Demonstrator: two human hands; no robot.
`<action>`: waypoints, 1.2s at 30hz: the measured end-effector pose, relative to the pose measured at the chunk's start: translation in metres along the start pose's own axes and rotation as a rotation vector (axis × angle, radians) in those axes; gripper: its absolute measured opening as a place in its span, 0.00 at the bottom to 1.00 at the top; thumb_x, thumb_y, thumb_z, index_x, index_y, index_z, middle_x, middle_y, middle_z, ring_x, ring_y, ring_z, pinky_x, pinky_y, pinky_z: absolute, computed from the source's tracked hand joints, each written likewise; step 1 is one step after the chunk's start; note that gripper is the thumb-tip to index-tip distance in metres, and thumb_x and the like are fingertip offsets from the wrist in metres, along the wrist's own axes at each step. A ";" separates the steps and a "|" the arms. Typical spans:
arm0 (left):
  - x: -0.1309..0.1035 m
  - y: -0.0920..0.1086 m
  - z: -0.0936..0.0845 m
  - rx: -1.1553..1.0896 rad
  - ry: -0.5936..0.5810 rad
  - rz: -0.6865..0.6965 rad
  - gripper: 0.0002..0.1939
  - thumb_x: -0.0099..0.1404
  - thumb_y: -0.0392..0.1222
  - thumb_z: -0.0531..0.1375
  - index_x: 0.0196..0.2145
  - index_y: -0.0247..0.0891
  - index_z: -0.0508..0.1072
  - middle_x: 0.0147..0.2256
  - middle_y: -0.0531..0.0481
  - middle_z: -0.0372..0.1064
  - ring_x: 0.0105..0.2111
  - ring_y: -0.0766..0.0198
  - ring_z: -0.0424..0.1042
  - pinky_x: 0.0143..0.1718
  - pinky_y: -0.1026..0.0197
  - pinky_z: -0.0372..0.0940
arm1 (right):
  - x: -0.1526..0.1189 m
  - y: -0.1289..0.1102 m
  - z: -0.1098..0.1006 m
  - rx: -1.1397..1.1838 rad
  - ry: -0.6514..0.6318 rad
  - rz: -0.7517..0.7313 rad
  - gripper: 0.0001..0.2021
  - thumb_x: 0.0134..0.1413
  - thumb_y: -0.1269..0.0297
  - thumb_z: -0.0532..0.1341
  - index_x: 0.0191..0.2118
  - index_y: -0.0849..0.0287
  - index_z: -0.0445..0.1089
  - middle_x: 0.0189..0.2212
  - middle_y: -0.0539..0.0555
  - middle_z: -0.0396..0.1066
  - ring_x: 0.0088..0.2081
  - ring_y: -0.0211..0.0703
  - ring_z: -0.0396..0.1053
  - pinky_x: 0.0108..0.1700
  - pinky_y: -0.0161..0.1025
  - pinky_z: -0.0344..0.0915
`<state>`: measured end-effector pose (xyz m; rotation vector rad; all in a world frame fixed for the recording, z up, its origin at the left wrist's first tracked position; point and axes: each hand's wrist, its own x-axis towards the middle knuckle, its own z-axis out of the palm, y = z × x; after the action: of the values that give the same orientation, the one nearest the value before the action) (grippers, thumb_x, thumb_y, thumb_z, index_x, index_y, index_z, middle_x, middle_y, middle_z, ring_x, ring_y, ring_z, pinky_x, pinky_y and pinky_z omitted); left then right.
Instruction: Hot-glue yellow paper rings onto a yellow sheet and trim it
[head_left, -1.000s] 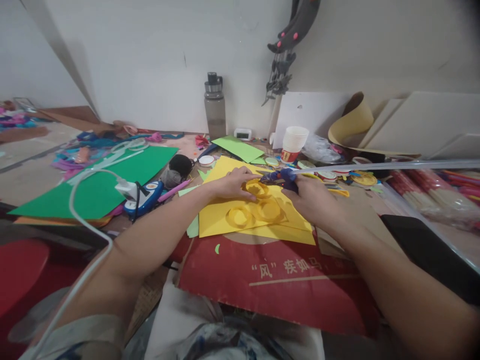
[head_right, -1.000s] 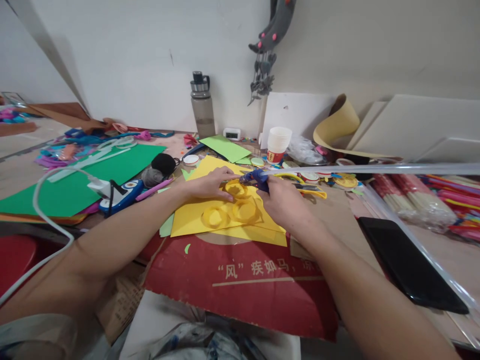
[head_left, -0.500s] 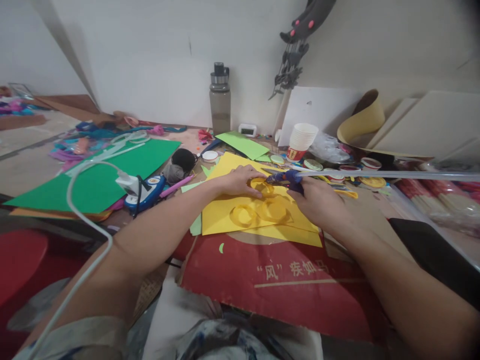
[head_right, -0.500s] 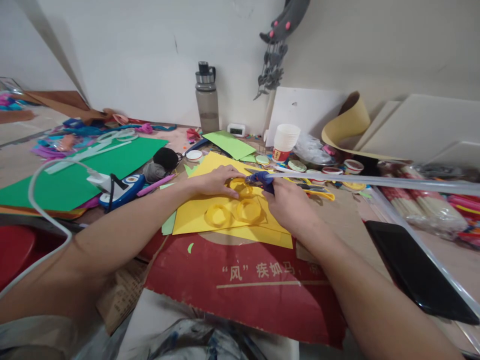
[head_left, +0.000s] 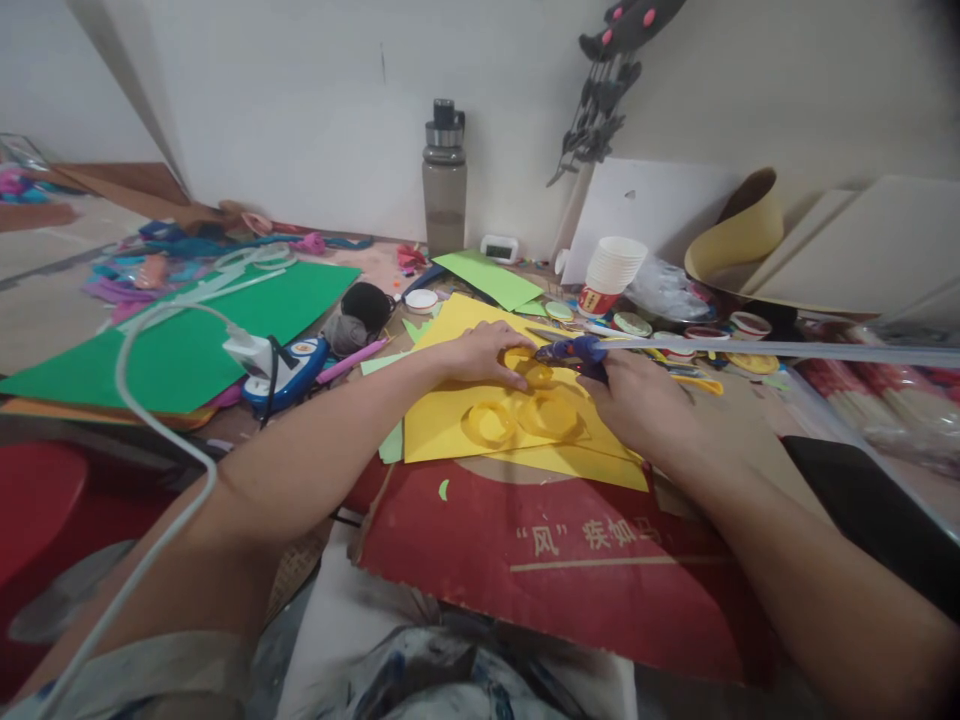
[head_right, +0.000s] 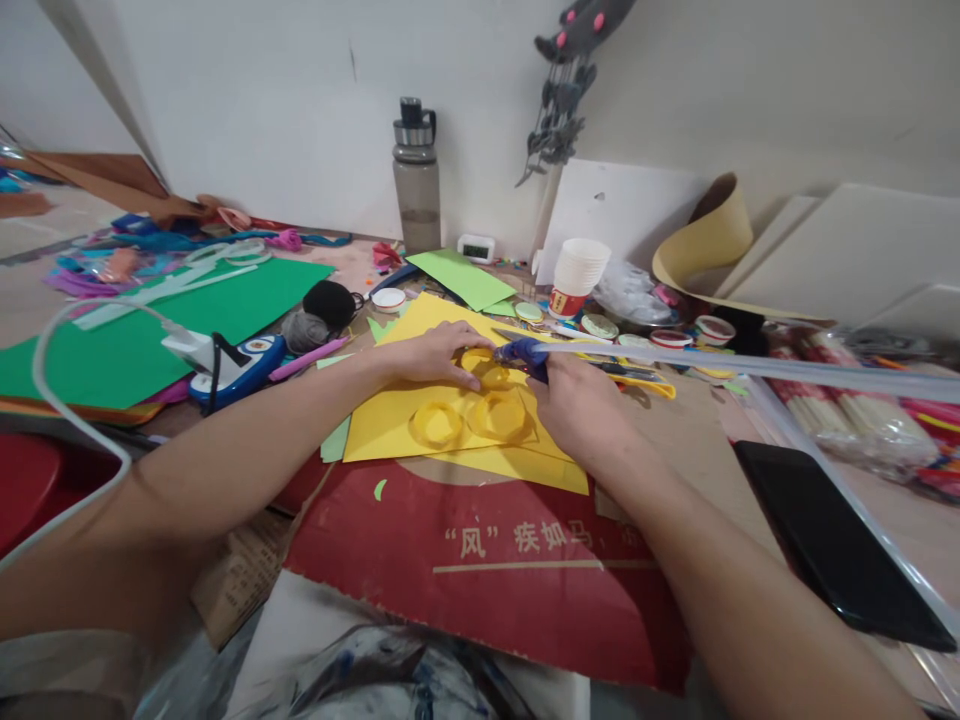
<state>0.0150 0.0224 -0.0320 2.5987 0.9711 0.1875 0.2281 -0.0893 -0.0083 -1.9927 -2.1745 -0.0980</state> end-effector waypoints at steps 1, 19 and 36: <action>0.001 -0.001 0.000 0.001 -0.001 -0.001 0.34 0.59 0.61 0.64 0.60 0.47 0.68 0.56 0.44 0.64 0.57 0.50 0.62 0.60 0.51 0.55 | 0.000 -0.001 0.000 0.002 -0.005 -0.001 0.16 0.65 0.64 0.55 0.50 0.67 0.73 0.46 0.67 0.76 0.49 0.56 0.73 0.50 0.44 0.65; 0.004 -0.004 0.003 -0.021 0.004 0.006 0.34 0.57 0.63 0.65 0.59 0.50 0.69 0.54 0.46 0.66 0.55 0.51 0.62 0.59 0.50 0.55 | -0.003 -0.003 -0.004 -0.036 -0.029 0.025 0.15 0.65 0.60 0.54 0.48 0.62 0.73 0.45 0.66 0.77 0.45 0.57 0.74 0.43 0.45 0.65; 0.004 -0.003 0.002 -0.028 -0.013 0.015 0.36 0.57 0.63 0.64 0.60 0.50 0.68 0.56 0.46 0.65 0.54 0.49 0.62 0.58 0.49 0.56 | -0.003 -0.002 -0.005 -0.066 -0.044 0.049 0.14 0.64 0.61 0.54 0.42 0.61 0.74 0.41 0.65 0.77 0.41 0.55 0.74 0.38 0.43 0.63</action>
<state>0.0164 0.0267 -0.0347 2.5796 0.9381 0.1858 0.2268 -0.0934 -0.0038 -2.1019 -2.1742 -0.1213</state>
